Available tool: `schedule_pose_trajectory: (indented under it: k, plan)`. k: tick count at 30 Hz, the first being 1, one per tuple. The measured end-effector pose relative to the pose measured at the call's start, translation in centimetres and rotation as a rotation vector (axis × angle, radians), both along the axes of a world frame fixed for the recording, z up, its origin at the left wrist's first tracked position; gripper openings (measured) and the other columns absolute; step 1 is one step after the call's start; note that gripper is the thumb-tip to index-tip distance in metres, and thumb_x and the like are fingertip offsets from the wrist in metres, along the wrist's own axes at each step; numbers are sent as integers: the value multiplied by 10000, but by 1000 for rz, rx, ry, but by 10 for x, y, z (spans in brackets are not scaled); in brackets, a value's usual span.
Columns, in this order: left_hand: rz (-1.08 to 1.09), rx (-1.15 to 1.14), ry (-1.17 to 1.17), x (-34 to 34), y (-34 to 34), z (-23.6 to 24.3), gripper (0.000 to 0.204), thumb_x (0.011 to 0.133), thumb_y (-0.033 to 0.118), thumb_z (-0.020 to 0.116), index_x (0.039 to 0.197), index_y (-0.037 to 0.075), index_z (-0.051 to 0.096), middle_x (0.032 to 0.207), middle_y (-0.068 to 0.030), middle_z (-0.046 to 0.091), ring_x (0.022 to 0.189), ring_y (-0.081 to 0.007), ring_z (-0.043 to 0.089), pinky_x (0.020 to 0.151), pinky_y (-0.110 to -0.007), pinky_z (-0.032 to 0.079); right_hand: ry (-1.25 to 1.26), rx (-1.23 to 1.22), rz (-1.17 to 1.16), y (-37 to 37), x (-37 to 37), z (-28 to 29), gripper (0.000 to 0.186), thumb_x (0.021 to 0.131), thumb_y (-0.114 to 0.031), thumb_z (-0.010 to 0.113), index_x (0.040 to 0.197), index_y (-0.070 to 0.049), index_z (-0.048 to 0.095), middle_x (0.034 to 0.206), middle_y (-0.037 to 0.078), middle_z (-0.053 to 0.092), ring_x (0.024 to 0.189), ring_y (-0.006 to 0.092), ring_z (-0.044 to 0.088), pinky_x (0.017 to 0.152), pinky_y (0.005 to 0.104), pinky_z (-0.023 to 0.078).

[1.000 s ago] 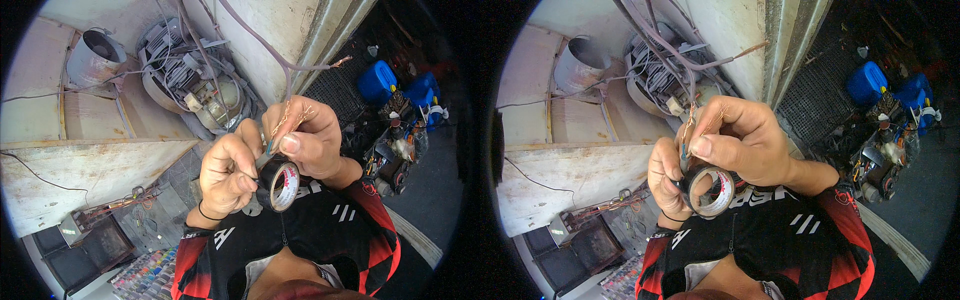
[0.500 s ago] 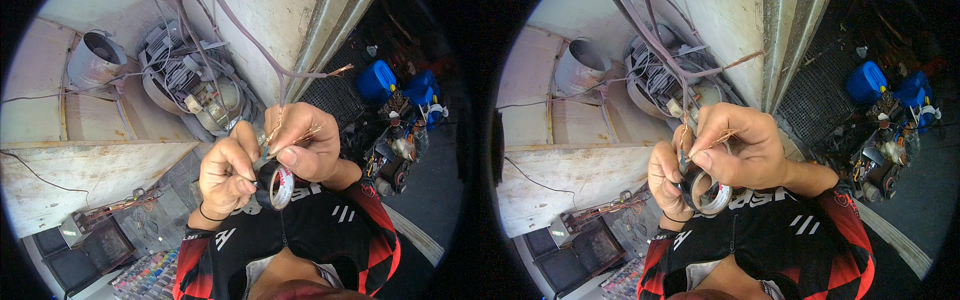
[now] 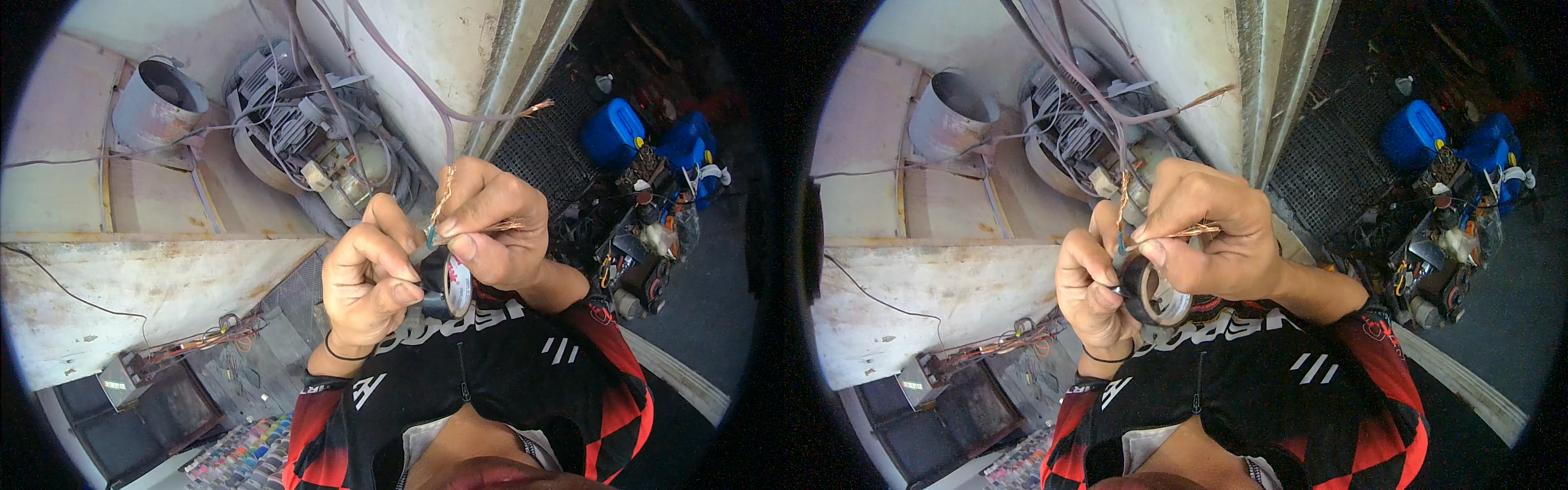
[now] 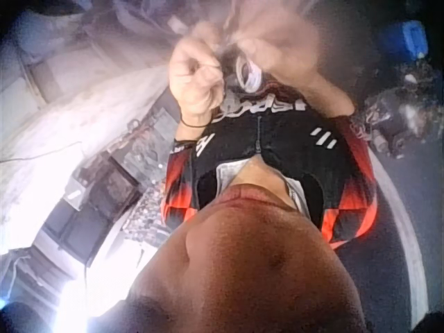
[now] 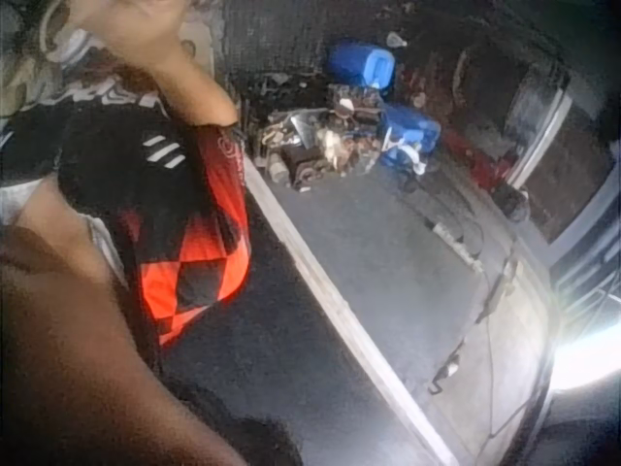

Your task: The person strips the insulation from two wires using shears and joins them together by twisting the copper strands, then begins to wrap the splice with electrical tape.

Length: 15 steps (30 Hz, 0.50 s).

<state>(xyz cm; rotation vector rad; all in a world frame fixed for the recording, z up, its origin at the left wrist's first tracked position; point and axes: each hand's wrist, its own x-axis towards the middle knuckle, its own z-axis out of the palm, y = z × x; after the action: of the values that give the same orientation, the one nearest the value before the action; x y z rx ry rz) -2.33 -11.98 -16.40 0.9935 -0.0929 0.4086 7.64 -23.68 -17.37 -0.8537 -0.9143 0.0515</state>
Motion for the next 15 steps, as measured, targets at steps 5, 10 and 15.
schedule_pose_trajectory:
  k: [5,10,15]
  plan:
    - [32,348,-77,1,11,0,184,759,66,784,835,49,618,994,-94,508,842,-118,476,763,-231,388,110,51,5,-1,1,-5,65,821,47,603,861,-5,602,780,51,536,661,85,446,601,234,360]
    - [41,346,-27,3,10,5,151,810,15,717,885,27,586,1047,-110,518,849,-96,493,752,-213,409,194,73,57,0,-1,-9,51,856,39,578,886,-2,577,797,38,521,691,69,444,625,221,359]
    - [48,301,47,9,5,-2,142,858,5,660,930,21,538,1100,-143,542,910,-107,518,792,-236,438,241,74,29,2,1,-17,37,875,25,582,893,-4,567,802,31,520,705,59,453,635,212,365]
